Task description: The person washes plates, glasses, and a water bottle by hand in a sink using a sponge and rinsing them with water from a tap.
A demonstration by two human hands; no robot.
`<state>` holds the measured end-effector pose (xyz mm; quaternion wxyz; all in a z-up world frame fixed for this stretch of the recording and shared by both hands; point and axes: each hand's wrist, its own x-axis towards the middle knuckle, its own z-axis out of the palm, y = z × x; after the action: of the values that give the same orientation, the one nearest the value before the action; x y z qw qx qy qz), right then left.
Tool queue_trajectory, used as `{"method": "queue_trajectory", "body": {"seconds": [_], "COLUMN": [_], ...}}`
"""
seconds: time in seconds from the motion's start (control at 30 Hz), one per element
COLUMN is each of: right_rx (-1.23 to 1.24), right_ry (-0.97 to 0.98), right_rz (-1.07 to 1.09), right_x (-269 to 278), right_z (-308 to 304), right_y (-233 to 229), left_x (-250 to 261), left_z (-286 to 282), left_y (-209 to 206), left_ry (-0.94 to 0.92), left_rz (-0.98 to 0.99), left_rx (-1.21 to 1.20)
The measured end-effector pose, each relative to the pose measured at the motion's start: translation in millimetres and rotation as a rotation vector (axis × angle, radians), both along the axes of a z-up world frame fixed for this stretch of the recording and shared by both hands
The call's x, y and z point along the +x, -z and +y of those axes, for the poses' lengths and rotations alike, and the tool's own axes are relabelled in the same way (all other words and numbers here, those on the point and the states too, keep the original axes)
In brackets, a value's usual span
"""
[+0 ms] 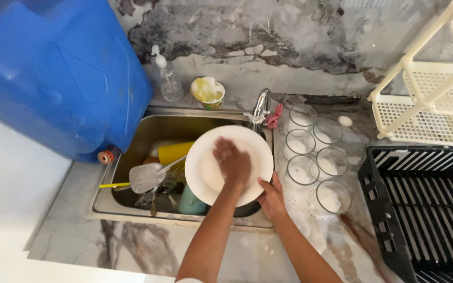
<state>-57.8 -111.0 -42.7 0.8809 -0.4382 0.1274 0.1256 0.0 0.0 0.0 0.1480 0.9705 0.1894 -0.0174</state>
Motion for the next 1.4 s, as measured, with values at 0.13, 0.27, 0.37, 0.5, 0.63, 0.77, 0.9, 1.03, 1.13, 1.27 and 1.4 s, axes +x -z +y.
{"method": "queue_trajectory", "body": {"seconds": [0.13,0.27,0.37,0.5,0.63,0.77,0.9,1.03,1.13,1.27,1.4], "right_rx": [0.002,0.032,0.034,0.03,0.037,0.056,0.058,0.038,0.024,0.042,0.062], "right_ry": [0.011,0.01,0.016,-0.009,0.007,0.019,0.014,0.005,0.02,0.036,-0.002], "right_rz": [-0.033,-0.028,-0.027,-0.007,-0.03,-0.012,-0.003,-0.008,0.009,-0.011,-0.02], "right_x": [2.2,3.7,4.0,-3.0,-0.9,-0.5,2.5,7.8,10.6,6.0,4.6], "right_z": [-0.7,1.0,-1.3,-3.1,-1.6,-1.6,-1.0,-1.5,-2.1,-4.8,-6.6], "right_y": [13.1,13.5,14.5,8.3,8.8,2.3,17.3,30.0,30.2,29.0,24.6], "left_x": [-1.1,1.9,-1.3,-6.3,0.1,1.4,-24.9,-65.7,-82.2,-90.0,-77.3], "left_z": [8.0,2.5,4.2,-3.8,5.6,-10.9,9.4,34.0,66.8,120.0,140.2], "left_y": [16.7,19.7,19.4,20.9,29.6,38.6,47.1,51.7,46.5,36.3,20.2], "left_ry": [0.546,0.238,0.354,0.128,0.552,0.311,0.794,0.869,0.954,0.911,0.647], "left_rz": [-0.221,-0.191,-0.18,-0.182,-0.29,-0.314,-0.255,-0.137,-0.14,-0.64,-0.265], "left_rx": [-0.037,0.088,0.131,0.046,-0.005,0.09,0.004,-0.014,0.05,0.221,0.306]}}
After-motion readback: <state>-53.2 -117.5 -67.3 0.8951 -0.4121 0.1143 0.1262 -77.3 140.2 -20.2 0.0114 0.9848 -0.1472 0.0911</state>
